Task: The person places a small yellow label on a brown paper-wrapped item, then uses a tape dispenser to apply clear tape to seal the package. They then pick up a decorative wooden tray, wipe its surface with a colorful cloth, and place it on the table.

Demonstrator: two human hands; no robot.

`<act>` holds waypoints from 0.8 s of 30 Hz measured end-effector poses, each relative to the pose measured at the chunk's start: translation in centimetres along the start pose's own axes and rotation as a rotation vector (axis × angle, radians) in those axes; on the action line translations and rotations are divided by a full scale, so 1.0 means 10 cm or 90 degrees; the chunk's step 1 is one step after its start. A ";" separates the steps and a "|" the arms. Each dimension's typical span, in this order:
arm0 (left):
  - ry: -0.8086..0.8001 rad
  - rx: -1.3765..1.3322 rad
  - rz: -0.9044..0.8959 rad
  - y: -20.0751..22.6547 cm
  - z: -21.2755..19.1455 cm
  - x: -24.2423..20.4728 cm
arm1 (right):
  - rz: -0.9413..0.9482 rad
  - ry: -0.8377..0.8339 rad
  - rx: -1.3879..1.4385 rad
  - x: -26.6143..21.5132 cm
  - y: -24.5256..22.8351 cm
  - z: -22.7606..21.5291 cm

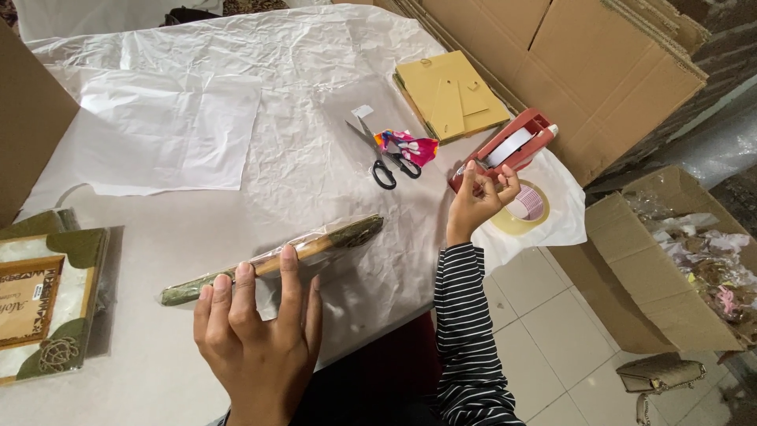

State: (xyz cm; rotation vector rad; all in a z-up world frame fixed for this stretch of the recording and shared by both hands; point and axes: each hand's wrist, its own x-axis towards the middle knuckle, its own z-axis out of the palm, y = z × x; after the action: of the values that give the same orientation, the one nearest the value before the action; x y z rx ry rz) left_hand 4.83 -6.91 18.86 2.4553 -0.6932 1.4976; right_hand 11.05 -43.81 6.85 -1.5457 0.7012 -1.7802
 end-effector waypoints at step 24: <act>0.005 -0.009 0.006 -0.01 0.01 -0.03 | 0.025 -0.018 0.001 0.01 -0.03 0.00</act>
State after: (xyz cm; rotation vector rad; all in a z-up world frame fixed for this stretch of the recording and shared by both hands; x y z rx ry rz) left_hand 4.82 -6.78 18.57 2.4378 -0.7117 1.4996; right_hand 10.95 -43.72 7.15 -1.5430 0.7110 -1.7273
